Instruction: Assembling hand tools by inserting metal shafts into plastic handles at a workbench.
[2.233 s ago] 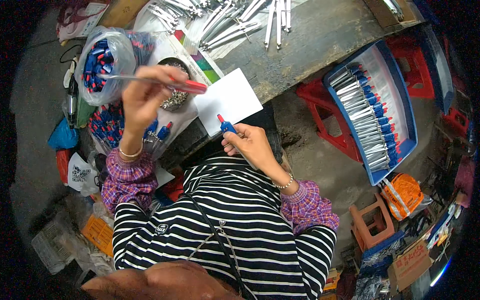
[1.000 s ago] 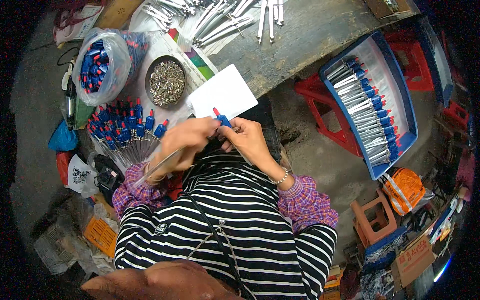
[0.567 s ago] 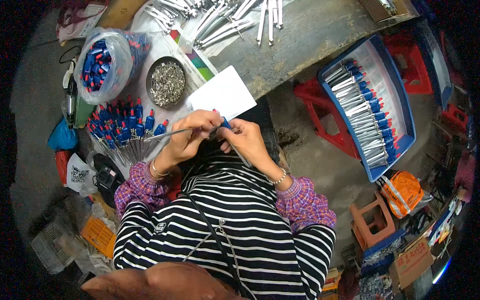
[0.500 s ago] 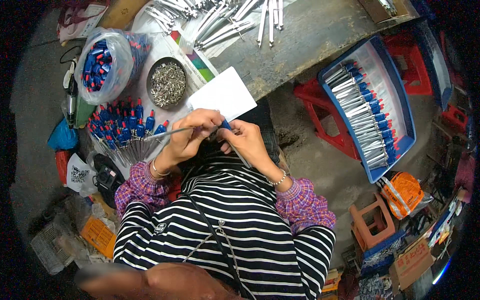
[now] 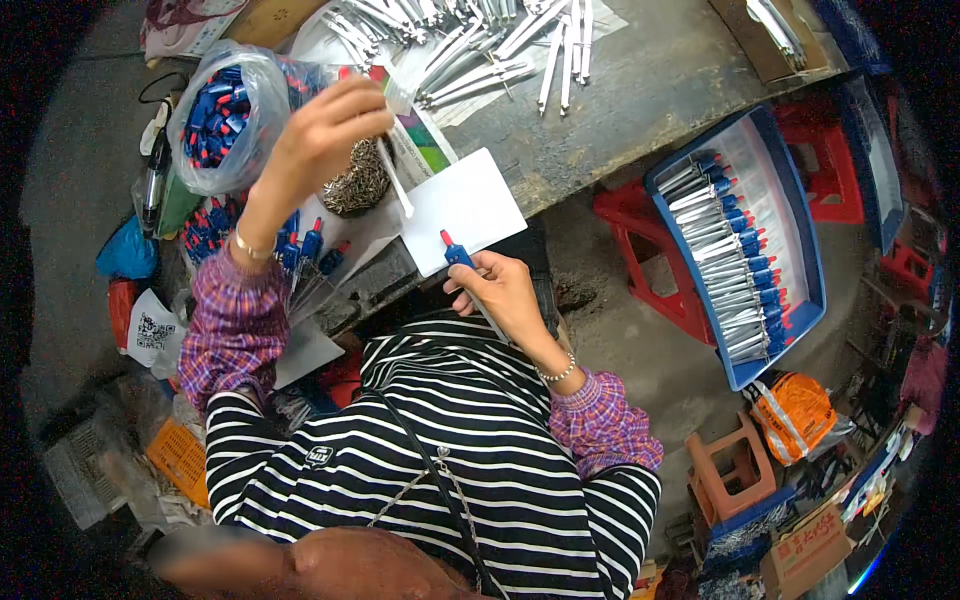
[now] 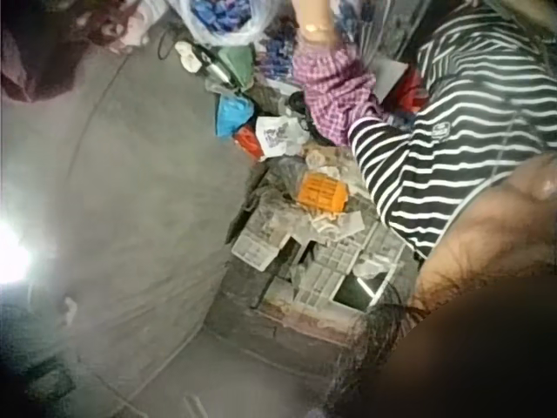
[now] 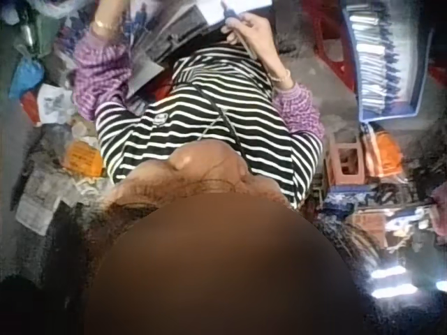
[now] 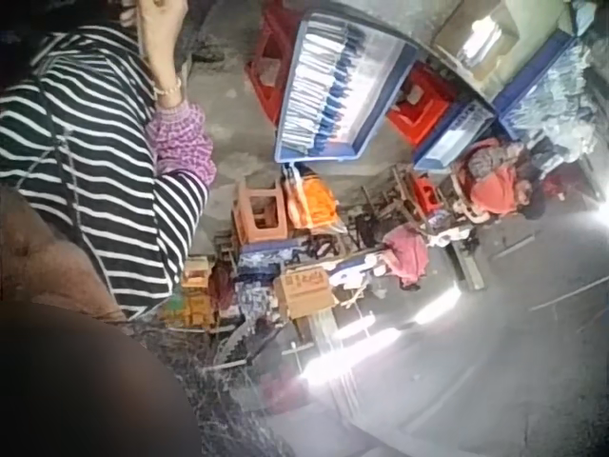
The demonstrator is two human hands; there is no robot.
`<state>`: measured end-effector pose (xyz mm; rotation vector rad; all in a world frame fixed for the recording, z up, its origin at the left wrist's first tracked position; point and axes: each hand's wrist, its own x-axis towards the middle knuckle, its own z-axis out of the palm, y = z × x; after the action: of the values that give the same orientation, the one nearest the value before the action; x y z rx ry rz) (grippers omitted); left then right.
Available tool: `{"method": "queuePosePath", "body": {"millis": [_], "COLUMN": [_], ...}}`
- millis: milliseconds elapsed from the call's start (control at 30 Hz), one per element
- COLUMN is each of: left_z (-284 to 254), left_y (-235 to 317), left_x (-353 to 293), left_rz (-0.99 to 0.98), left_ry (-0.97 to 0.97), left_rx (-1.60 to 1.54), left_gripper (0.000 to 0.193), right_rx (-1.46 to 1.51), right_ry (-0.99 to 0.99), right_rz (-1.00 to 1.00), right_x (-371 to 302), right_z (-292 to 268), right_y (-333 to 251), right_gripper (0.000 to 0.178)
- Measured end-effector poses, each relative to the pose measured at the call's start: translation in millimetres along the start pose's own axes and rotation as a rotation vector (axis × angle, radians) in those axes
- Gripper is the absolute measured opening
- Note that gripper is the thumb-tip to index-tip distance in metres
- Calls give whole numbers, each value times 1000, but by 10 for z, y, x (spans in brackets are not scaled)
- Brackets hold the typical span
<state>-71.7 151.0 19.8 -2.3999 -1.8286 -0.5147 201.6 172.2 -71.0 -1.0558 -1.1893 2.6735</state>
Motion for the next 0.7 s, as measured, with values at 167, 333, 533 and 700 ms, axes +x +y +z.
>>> {"method": "queuePosePath", "body": {"millis": [167, 333, 533, 700], "left_z": [161, 291, 247, 103], "left_y": [-509, -679, -671, -245], "left_x": [31, -14, -38, -92], "left_rz": [88, 55, -18, -67], "left_ry": [-104, -154, -94, -19], "left_rx": [114, 143, 142, -49], "left_gripper": [24, 26, 32, 34], "right_rx": [-5, -14, -37, -26], "right_ry": [-18, -29, -20, -48], "right_rz": [1, 18, 39, 13], "right_x": [-4, -8, -18, -64], "right_z": [0, -8, -5, -24], "right_y": [13, -6, -32, -38], "right_gripper": [19, 19, 20, 22]}}
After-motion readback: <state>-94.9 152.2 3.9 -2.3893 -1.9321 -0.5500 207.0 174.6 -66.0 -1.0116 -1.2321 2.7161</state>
